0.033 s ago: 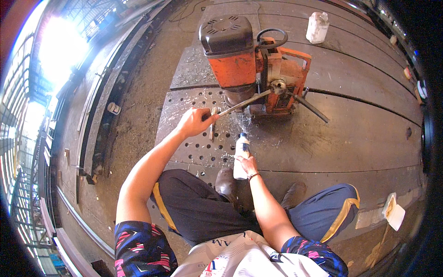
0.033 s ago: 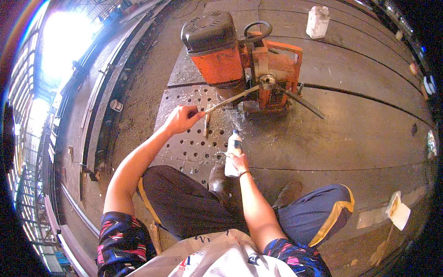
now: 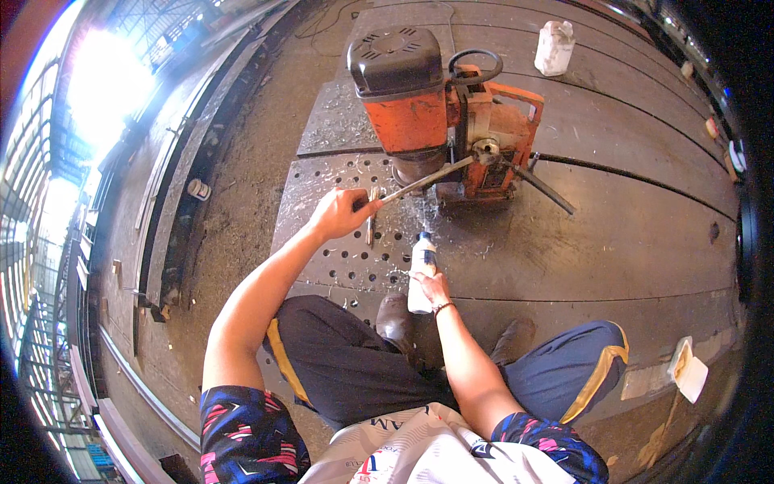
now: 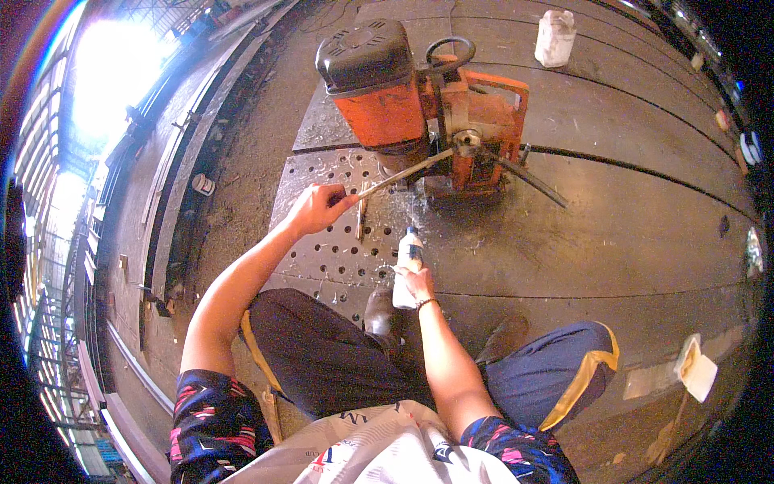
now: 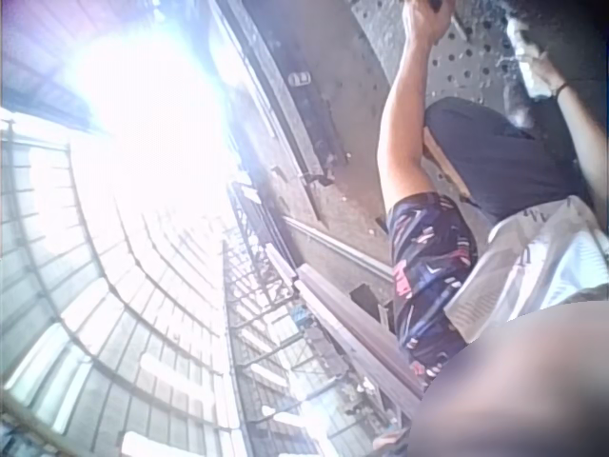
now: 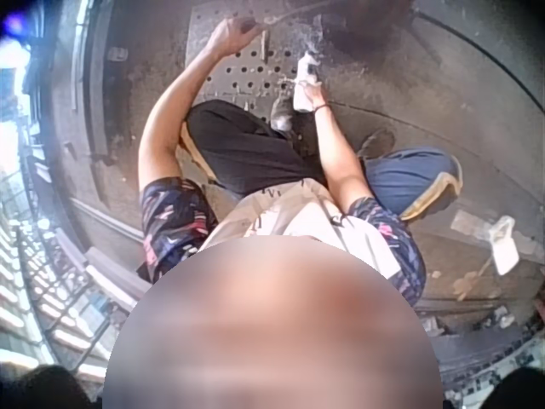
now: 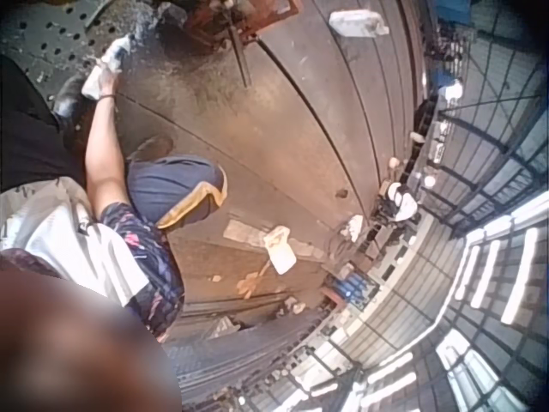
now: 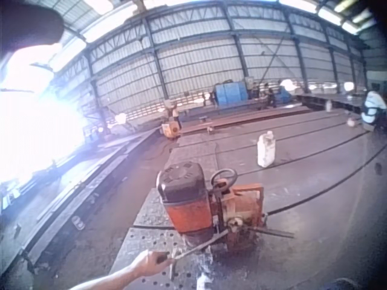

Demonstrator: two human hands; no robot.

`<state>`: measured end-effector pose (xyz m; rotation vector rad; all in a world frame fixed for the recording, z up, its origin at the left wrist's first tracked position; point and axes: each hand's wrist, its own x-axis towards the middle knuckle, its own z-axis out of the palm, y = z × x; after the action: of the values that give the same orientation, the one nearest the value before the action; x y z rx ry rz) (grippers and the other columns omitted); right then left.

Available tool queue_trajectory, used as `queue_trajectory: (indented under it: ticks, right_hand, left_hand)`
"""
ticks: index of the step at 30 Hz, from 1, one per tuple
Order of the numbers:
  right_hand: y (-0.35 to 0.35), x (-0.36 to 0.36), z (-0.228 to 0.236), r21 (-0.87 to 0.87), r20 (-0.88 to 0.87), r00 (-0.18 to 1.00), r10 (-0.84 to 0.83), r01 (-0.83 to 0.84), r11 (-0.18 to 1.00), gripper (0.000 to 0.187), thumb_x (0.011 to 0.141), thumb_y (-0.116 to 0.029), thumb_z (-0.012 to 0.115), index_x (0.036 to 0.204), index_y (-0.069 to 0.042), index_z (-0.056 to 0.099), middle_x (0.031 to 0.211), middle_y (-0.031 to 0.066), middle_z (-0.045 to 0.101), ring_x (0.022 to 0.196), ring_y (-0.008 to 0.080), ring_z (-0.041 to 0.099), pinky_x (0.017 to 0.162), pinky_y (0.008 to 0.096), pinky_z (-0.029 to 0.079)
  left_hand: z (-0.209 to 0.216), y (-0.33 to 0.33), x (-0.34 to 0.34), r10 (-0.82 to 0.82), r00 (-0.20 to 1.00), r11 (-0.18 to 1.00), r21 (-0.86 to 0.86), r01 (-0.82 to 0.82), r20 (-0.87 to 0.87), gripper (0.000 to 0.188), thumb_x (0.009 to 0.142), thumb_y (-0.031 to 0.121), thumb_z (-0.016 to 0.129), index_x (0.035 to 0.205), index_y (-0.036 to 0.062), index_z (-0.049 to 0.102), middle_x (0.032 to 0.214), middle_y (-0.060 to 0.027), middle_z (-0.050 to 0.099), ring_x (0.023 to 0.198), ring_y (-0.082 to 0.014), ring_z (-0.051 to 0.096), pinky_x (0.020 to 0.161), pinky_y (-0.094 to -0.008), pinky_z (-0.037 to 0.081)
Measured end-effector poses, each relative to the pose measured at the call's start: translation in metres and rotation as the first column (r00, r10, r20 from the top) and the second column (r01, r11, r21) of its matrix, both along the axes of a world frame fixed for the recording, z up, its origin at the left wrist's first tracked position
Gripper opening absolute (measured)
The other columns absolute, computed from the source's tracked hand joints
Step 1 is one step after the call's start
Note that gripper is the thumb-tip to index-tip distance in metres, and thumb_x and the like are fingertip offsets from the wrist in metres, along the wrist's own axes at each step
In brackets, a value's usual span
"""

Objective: The person sits on the floor and operates a portable drill press on a perforated metal plate. They pull the starter cord to run the machine and then pour liquid from a bottle onto the drilling area.

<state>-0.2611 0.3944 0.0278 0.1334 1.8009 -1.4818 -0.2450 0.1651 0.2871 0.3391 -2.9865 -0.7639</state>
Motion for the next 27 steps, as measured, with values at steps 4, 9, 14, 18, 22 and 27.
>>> queue_trajectory:
  ticks: [4, 9, 14, 18, 22, 27]
  right_hand:
    - [-0.002, 0.005, 0.002, -0.033, 0.012, 1.0, -0.021, 0.021, 0.999, 0.037, 0.075, -0.024, 0.082, 0.101, -0.001, 0.07, 0.086, 0.0075, 0.073, 0.072, 0.0178, 0.07, 0.066, 0.0343, 0.056]
    - [-0.009, 0.005, 0.001, -0.205, -0.215, 0.976, -0.041, -0.004, 0.979, 0.034, 0.076, -0.019, 0.082, 0.102, -0.002, 0.068, 0.088, 0.0075, 0.072, 0.073, 0.0154, 0.069, 0.066, 0.0325, 0.056]
    - [-0.004, 0.001, 0.01, -0.557, 0.264, 0.963, -0.056, 0.199, 0.806, 0.046, 0.081, -0.019, 0.079, 0.118, -0.005, 0.056, 0.096, 0.0094, 0.07, 0.078, 0.025, 0.071, 0.07, 0.0365, 0.06]
    - [0.012, -0.008, 0.042, -0.658, 0.398, 0.913, 0.094, 0.212, 0.722, 0.058, 0.084, -0.037, 0.072, 0.125, 0.0, 0.053, 0.11, 0.0157, 0.066, 0.1, 0.0314, 0.068, 0.089, 0.0467, 0.057]
    - [0.033, -0.039, 0.073, -0.722, 0.367, 0.902, 0.225, 0.124, 0.681, 0.07, 0.087, -0.042, 0.07, 0.141, -0.005, 0.044, 0.106, 0.0136, 0.065, 0.099, 0.0303, 0.067, 0.088, 0.0487, 0.056]
    - [0.058, -0.088, 0.107, -0.519, 0.309, 0.885, 0.348, -0.149, 0.842, 0.049, 0.085, -0.039, 0.072, 0.111, 0.002, 0.062, 0.094, 0.0148, 0.071, 0.082, 0.0288, 0.072, 0.077, 0.0424, 0.06]
  left_hand:
    - [-0.006, -0.003, 0.005, 0.035, 0.999, 0.999, 0.001, -0.035, 0.018, 0.049, 0.091, 0.048, 0.064, 0.075, 0.0017, 0.067, 0.059, -0.0159, 0.059, 0.053, -0.0312, 0.058, 0.057, -0.0416, 0.046]
    - [-0.015, -0.008, 0.008, 0.006, 0.997, 0.994, -0.106, -0.013, -0.072, 0.05, 0.09, 0.051, 0.063, 0.076, 0.0032, 0.066, 0.064, -0.0184, 0.063, 0.061, -0.0364, 0.064, 0.061, -0.0463, 0.049]
    - [-0.018, -0.011, 0.01, 0.024, 0.994, 0.998, -0.055, -0.03, -0.109, 0.046, 0.09, 0.05, 0.064, 0.078, 0.005, 0.068, 0.066, -0.018, 0.065, 0.064, -0.0362, 0.066, 0.063, -0.0455, 0.051]
    - [-0.025, -0.013, 0.016, 0.036, 0.988, 0.999, -0.035, -0.041, -0.147, 0.047, 0.088, 0.051, 0.064, 0.08, 0.0042, 0.068, 0.066, -0.0192, 0.064, 0.065, -0.0383, 0.066, 0.062, -0.047, 0.051]
    - [-0.018, -0.01, 0.017, 0.011, 0.993, 0.998, -0.056, -0.018, -0.119, 0.049, 0.089, 0.052, 0.062, 0.079, 0.004, 0.065, 0.067, -0.0202, 0.064, 0.066, -0.0405, 0.065, 0.064, -0.0489, 0.052]
    - [-0.022, -0.006, 0.014, -0.005, 0.985, 0.995, -0.103, -0.013, -0.171, 0.051, 0.09, 0.054, 0.059, 0.078, 0.0046, 0.066, 0.068, -0.0207, 0.065, 0.068, -0.0415, 0.066, 0.064, -0.0514, 0.053]
